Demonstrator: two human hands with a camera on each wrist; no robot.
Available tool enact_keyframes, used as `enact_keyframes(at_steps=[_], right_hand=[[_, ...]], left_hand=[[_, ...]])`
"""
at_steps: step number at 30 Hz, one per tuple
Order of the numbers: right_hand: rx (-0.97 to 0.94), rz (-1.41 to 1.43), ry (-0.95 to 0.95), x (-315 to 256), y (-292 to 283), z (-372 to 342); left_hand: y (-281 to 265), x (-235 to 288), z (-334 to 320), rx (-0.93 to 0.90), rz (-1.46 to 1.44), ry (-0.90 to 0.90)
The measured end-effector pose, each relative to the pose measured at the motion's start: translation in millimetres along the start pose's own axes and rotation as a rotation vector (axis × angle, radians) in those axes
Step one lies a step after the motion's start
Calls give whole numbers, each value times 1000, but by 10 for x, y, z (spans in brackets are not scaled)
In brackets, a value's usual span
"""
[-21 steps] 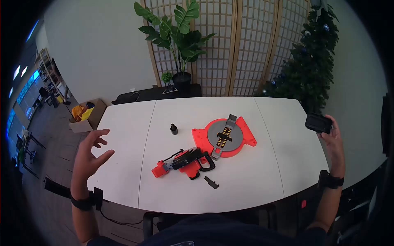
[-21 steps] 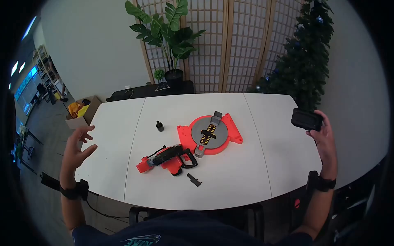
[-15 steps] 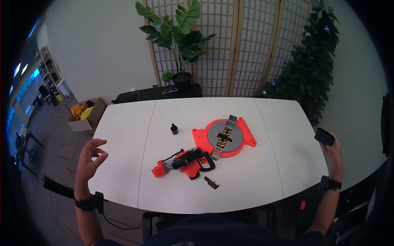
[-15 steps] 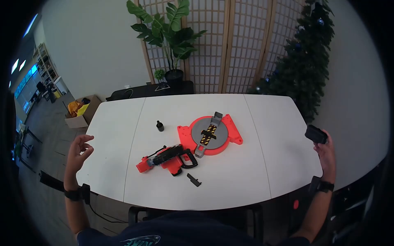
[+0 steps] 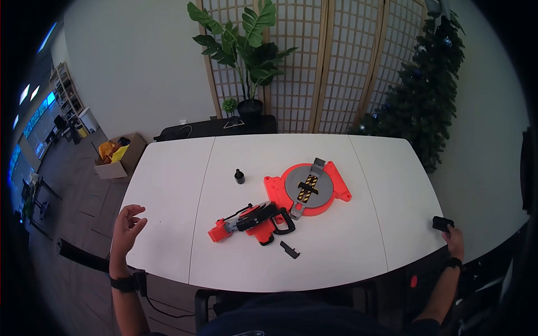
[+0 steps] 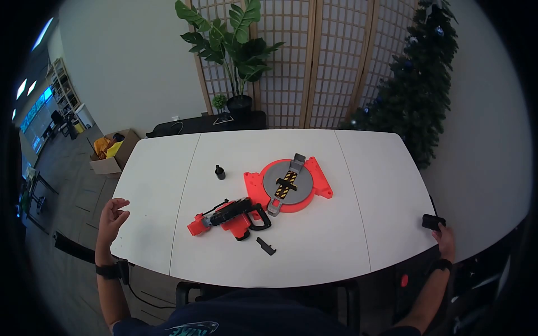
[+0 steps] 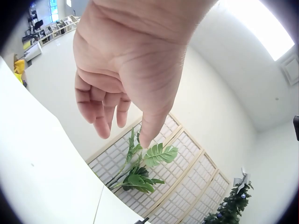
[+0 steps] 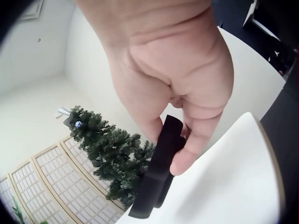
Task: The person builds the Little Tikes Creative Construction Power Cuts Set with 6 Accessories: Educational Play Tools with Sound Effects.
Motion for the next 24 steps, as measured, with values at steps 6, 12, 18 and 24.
enact_keyframes(at_steps=[6, 12, 18, 24], right_hand=[[40, -77, -39, -3, -27, -23], [111, -176, -23, 223, -217, 232], [214, -312, -25, 334, -325, 368], [307, -390, -43, 451, -455, 496]], left_hand=[[18, -26, 15, 0, -1, -9], [20, -36, 23, 6, 0, -9], [25, -39, 21, 5, -25, -8], [32, -25, 52, -1, -19, 2]])
Point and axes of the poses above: each hand's wrist, its own z-axis towards the middle knuckle, its own y-axis out of the palm, x = y × z, the point moved 8 cm from there along z, towards the middle knuckle, and after that the axes turned 2 degrees about -z, right-handed, at the moved point
